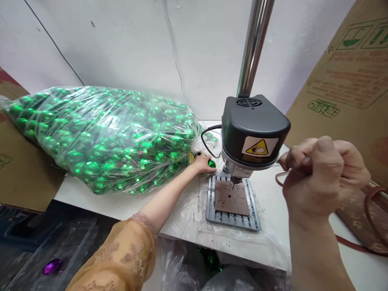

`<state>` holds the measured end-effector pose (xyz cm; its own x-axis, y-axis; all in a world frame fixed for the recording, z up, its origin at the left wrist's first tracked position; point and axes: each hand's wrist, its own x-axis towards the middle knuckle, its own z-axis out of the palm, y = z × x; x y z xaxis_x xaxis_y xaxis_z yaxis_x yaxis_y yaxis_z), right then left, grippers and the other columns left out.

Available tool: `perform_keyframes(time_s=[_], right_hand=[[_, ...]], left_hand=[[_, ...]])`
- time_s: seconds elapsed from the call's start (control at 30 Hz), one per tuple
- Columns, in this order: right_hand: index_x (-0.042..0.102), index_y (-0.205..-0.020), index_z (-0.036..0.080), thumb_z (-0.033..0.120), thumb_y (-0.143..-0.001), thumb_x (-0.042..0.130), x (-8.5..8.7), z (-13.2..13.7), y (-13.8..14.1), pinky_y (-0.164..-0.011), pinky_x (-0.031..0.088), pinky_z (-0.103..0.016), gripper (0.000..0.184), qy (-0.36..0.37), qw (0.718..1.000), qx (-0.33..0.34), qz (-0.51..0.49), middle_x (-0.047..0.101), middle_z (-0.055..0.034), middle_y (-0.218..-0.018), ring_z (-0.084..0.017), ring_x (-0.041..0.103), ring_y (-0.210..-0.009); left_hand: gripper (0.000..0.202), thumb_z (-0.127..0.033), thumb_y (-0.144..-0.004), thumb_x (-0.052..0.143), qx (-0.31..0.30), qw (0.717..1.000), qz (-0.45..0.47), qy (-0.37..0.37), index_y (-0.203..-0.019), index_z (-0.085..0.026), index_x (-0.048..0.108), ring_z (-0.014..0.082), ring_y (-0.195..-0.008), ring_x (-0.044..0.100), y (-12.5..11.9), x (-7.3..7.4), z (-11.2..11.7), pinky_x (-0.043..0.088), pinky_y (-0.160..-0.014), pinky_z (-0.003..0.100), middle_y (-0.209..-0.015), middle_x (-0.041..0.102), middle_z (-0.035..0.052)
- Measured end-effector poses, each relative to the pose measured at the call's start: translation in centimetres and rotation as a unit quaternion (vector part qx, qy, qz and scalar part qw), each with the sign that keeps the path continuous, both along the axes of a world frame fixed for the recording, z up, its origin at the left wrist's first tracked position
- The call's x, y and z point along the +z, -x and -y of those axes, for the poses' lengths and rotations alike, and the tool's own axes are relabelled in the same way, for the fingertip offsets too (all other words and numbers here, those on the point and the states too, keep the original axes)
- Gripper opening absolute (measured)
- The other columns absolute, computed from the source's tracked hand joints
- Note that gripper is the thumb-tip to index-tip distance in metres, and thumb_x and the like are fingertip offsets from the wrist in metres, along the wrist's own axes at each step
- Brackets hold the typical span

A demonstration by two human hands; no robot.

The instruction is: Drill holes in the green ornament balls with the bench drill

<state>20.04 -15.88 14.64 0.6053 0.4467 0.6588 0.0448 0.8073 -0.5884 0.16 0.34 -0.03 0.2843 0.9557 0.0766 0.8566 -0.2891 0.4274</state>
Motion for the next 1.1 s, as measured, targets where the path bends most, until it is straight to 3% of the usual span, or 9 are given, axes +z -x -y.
perform_keyframes(time_s=[0.1,0.23,0.37,0.57,0.67,0.83,0.97,1.1], right_hand=[[0.041,-0.055,0.022,0.029,-0.080,0.069,-0.2,0.0,-0.1,-0.036,0.034,-0.026,0.038,0.001,1.000,0.001,-0.004,0.046,0.0072,-0.046,-0.007,0.043,-0.039],[0.043,-0.055,0.022,0.028,-0.079,0.069,-0.3,-0.1,0.0,-0.037,0.034,-0.026,0.036,0.000,1.000,-0.001,-0.010,0.046,0.0068,-0.045,-0.007,0.044,-0.040],[0.042,-0.054,0.022,0.027,-0.079,0.068,-0.4,0.0,0.0,-0.037,0.035,-0.026,0.036,-0.002,1.000,0.004,-0.012,0.045,0.0066,-0.045,-0.007,0.044,-0.040],[0.041,-0.054,0.022,0.024,-0.079,0.067,-0.4,-0.2,-0.1,-0.036,0.033,-0.025,0.037,-0.018,1.000,0.010,-0.008,0.044,0.0069,-0.045,-0.007,0.042,-0.039],[0.040,-0.054,0.022,0.026,-0.078,0.069,-0.4,-0.3,-0.1,-0.036,0.032,-0.025,0.038,-0.032,0.999,0.008,-0.010,0.041,0.0078,-0.043,-0.006,0.040,-0.039],[0.039,-0.055,0.021,0.030,-0.081,0.069,-0.4,-0.1,0.0,-0.039,0.034,-0.024,0.041,-0.012,1.000,0.016,-0.012,0.041,0.0086,-0.045,-0.005,0.041,-0.041],[0.040,-0.056,0.021,0.033,-0.082,0.070,-0.4,0.1,0.0,-0.039,0.033,-0.024,0.041,-0.002,1.000,0.023,-0.007,0.045,0.0086,-0.046,-0.005,0.043,-0.041],[0.039,-0.056,0.021,0.036,-0.081,0.071,-0.3,0.1,-0.1,-0.040,0.034,-0.024,0.043,-0.003,1.000,0.020,-0.008,0.046,0.0089,-0.046,-0.005,0.043,-0.041]], left_hand=[[0.056,-0.045,-0.060,0.095,0.001,0.999,-0.033,0.026,-0.105,-0.019,0.076,0.0426,-0.116,0.069,1.2,0.1,1.4,0.054,-0.105,0.049,-0.138,0.059,0.0162],[0.053,-0.053,-0.068,0.089,0.006,0.998,-0.055,0.016,-0.108,-0.021,0.074,0.0414,-0.109,0.071,2.1,0.3,4.1,0.056,-0.100,0.051,-0.147,0.049,0.0162],[0.044,-0.050,-0.076,0.085,0.030,0.998,-0.055,-0.022,-0.107,-0.022,0.073,0.0383,-0.107,0.072,2.9,-0.8,7.4,0.056,-0.099,0.051,-0.148,0.048,0.0159],[0.054,-0.053,-0.077,0.087,-0.033,0.995,-0.016,-0.091,-0.120,-0.024,0.071,0.0422,-0.135,0.055,5.3,-3.5,10.5,0.050,-0.111,0.056,-0.160,0.043,0.0148],[0.059,-0.058,-0.074,0.088,-0.058,0.994,-0.021,-0.094,-0.119,-0.024,0.072,0.0466,-0.147,0.044,6.1,-3.7,10.9,0.046,-0.114,0.061,-0.159,0.046,0.0161],[0.058,-0.063,-0.077,0.085,-0.104,0.986,-0.032,-0.124,-0.114,-0.020,0.074,0.0469,-0.150,0.040,6.8,-3.7,11.4,0.040,-0.119,0.064,-0.156,0.051,0.0184],[0.061,-0.058,-0.071,0.091,-0.123,0.972,0.073,-0.184,-0.116,-0.021,0.074,0.0444,-0.151,0.039,7.4,-4.0,12.2,0.034,-0.124,0.062,-0.150,0.056,0.0188],[0.061,-0.052,-0.069,0.093,-0.006,0.937,0.307,-0.164,-0.119,-0.023,0.073,0.0341,-0.121,0.062,6.8,-3.2,13.5,0.047,-0.112,0.052,-0.120,0.071,0.0123]])
